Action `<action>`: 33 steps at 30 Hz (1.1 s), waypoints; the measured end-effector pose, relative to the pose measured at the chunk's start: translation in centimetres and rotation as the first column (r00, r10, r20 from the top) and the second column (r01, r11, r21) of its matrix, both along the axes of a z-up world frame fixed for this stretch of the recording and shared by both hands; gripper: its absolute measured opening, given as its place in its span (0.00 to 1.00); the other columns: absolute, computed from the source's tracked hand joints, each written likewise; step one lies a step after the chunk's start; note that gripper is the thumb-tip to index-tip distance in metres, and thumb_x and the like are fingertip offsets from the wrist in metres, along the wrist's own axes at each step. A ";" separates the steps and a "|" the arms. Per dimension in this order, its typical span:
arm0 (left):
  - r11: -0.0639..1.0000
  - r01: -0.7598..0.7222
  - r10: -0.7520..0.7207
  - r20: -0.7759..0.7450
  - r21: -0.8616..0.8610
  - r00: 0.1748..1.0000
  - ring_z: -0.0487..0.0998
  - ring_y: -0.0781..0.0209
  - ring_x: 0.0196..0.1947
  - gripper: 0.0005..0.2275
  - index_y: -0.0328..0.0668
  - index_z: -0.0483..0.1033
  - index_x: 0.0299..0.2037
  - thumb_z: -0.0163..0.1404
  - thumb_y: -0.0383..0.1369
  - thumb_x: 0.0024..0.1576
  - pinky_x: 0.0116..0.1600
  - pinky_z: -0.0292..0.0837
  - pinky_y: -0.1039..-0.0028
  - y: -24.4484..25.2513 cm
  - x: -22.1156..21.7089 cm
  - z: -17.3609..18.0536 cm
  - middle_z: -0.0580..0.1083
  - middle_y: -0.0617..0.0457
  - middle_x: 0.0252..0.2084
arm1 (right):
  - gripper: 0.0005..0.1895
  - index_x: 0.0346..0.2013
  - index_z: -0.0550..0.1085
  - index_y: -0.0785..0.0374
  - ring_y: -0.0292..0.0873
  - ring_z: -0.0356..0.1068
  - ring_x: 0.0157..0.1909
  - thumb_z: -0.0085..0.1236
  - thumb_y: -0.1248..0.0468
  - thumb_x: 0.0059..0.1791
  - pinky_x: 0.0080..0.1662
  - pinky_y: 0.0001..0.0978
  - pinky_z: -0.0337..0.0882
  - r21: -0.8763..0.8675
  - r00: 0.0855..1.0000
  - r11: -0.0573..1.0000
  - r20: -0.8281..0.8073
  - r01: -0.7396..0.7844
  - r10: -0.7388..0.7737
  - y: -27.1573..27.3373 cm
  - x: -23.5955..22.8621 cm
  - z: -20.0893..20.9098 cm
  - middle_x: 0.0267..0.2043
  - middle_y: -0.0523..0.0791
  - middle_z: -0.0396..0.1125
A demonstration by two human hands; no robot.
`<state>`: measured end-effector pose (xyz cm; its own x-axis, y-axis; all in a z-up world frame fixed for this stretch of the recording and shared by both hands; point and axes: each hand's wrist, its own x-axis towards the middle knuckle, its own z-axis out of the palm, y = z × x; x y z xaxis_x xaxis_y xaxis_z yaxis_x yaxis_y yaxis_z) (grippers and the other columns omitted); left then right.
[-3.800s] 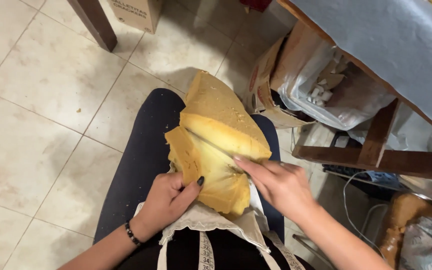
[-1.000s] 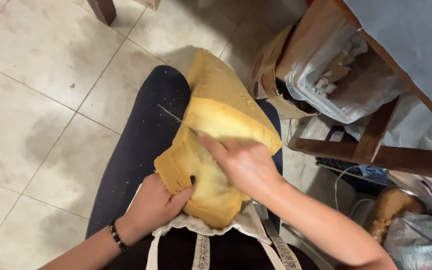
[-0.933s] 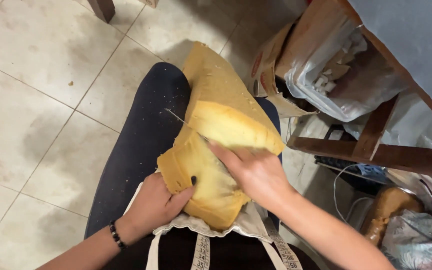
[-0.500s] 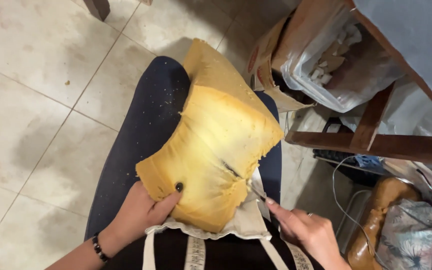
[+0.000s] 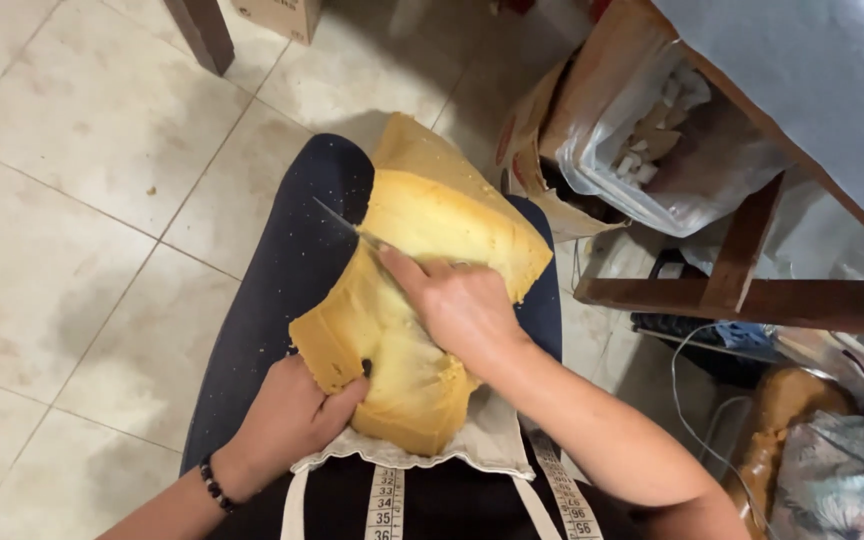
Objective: Cutting and shaping yellow foam pieces using a knife in a workshop environment.
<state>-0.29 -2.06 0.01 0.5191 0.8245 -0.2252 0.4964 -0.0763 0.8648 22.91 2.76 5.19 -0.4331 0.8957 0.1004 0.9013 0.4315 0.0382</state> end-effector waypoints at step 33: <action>0.999 -0.034 0.034 0.012 -0.017 0.999 0.75 0.63 0.17 0.16 0.48 0.66 0.19 0.49 0.42 0.58 0.26 0.62 0.69 -0.8 -1.7 2.3 0.71 0.59 0.15 | 0.36 0.65 0.65 0.52 0.35 0.49 0.15 0.55 0.79 0.44 0.15 0.32 0.48 -0.018 0.999 1.000 -0.033 0.013 -0.013 -4.9 2.0 -0.2 0.16 0.35 0.50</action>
<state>-1.99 -2.85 2.34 0.4936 0.8379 -0.2329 0.4880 -0.0453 0.8716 24.87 -2.14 4.95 -0.4180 0.9031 0.0985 0.9075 0.4200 0.0002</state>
